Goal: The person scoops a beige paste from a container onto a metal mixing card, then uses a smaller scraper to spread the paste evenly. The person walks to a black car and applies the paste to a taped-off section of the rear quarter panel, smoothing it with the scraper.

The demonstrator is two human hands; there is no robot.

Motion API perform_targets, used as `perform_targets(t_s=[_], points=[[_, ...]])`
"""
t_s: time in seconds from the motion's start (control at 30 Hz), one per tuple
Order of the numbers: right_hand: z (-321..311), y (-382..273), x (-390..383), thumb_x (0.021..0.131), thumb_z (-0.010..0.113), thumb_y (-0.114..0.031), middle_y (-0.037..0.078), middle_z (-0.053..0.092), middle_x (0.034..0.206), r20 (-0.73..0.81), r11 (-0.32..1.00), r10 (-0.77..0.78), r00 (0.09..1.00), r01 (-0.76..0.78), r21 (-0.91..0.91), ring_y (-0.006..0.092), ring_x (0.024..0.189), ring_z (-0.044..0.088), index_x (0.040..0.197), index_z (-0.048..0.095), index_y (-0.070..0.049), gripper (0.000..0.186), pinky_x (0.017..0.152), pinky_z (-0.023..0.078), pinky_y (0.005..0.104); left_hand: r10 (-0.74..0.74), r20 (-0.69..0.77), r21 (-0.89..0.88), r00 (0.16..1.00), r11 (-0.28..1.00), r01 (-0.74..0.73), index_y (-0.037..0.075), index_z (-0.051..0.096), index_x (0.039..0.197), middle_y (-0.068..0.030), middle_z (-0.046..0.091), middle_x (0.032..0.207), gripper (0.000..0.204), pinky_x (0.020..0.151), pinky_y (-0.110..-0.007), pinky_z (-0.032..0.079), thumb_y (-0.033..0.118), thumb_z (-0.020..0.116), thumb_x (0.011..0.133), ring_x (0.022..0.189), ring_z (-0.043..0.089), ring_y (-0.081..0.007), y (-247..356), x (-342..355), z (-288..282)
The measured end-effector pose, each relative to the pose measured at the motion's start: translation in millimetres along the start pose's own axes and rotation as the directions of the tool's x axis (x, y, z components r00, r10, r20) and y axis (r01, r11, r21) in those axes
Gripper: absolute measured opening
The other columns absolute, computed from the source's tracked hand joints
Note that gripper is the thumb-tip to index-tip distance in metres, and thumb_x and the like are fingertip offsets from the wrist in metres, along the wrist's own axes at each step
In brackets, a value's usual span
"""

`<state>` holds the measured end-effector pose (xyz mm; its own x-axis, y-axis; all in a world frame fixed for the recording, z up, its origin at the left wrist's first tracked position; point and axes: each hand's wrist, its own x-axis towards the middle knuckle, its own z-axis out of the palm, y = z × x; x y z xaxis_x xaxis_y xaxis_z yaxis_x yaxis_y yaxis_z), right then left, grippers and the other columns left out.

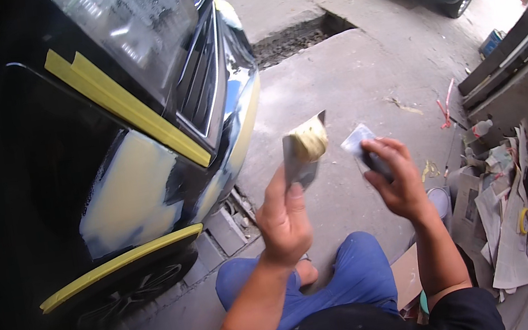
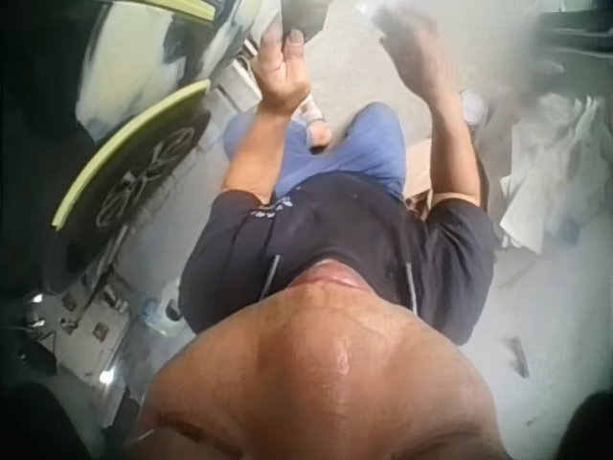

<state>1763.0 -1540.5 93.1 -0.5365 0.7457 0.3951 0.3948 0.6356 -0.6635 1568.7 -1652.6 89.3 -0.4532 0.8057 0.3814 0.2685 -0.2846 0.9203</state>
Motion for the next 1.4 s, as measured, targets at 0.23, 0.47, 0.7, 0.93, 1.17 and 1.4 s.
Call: perform_targets(t_s=[0.23, 0.47, 0.7, 0.93, 1.17, 1.4], points=[[48, 76, -4, 0.085, 0.064, -0.005, 0.015, 0.059, 0.121, -0.021, 0.952, 0.208, 0.978, -0.197, 0.234, 0.0264, 0.114, 0.055, 0.126, 0.054, 0.0, 0.043, 0.1, 0.04, 0.0357, -0.17, 0.151, -0.743, 0.974, 0.63, 0.225, -0.006, 0.039, 0.135, -0.0116, 0.056, 0.124, 0.039, 0.101, -0.029, 0.04, 0.005, 0.044, 0.099, 0.114, 0.053, -0.0156, -10, 37, 53], [65, 93, -2, 0.085, 0.067, -0.008, 0.01, 0.066, 0.108, 0.06, 0.897, 0.337, 0.94, -0.339, 0.284, 0.0173, 0.1, 0.061, 0.117, 0.058, 0.002, 0.035, 0.09, 0.046, 0.0318, -0.112, 0.206, -0.929, 0.972, 0.291, 0.23, -0.002, 0.037, 0.138, -0.0148, 0.056, 0.126, 0.042, 0.099, -0.037, 0.046, 0.003, 0.046, 0.097, 0.115, 0.056, -0.0208, -40, 83, 63], [69, 105, -6, 0.087, 0.065, -0.013, 0.012, 0.063, 0.117, 0.142, 0.869, 0.38, 0.914, -0.405, 0.283, 0.018, 0.11, 0.057, 0.123, 0.056, 0.002, 0.039, 0.096, 0.043, 0.0328, 0.007, 0.379, -0.893, 0.925, 0.263, 0.364, -0.001, 0.046, 0.126, -0.0084, 0.06, 0.111, 0.032, 0.094, -0.026, 0.043, -0.001, 0.044, 0.093, 0.102, 0.056, -0.0113, -40, 123, 94], [76, 123, -19, 0.089, 0.061, -0.011, 0.014, 0.053, 0.13, 0.058, 0.891, 0.36, 0.931, -0.361, 0.275, 0.0219, 0.121, 0.049, 0.129, 0.05, 0.003, 0.044, 0.102, 0.038, 0.036, 0.086, 0.394, -0.914, 0.915, 0.141, 0.38, -0.001, 0.045, 0.129, -0.0085, 0.057, 0.121, 0.036, 0.1, -0.028, 0.039, -0.004, 0.041, 0.093, 0.112, 0.052, -0.0122, -26, 107, 124], [76, 127, -42, 0.09, 0.064, -0.016, 0.015, 0.044, 0.14, 0.221, 0.851, 0.398, 0.89, -0.448, 0.274, 0.0223, 0.13, 0.04, 0.138, 0.041, 0.002, 0.056, 0.107, 0.032, 0.0355, -0.064, 0.34, -0.938, 0.938, -0.088, 0.334, -0.001, 0.037, 0.139, -0.0134, 0.056, 0.128, 0.042, 0.102, -0.031, 0.042, 0.0, 0.044, 0.097, 0.117, 0.055, -0.0176, -43, 71, 98], [65, 123, -48, 0.091, 0.061, -0.01, 0.007, 0.062, 0.112, 0.208, 0.773, 0.458, 0.864, -0.502, 0.388, 0.0164, 0.104, 0.057, 0.119, 0.056, 0.003, 0.031, 0.092, 0.043, 0.031, 0.061, 0.404, -0.915, 0.913, 0.013, 0.404, -0.001, 0.044, 0.131, -0.0123, 0.062, 0.114, 0.039, 0.09, -0.028, 0.048, -0.003, 0.047, 0.092, 0.102, 0.061, -0.0155, -43, 116, 89]])
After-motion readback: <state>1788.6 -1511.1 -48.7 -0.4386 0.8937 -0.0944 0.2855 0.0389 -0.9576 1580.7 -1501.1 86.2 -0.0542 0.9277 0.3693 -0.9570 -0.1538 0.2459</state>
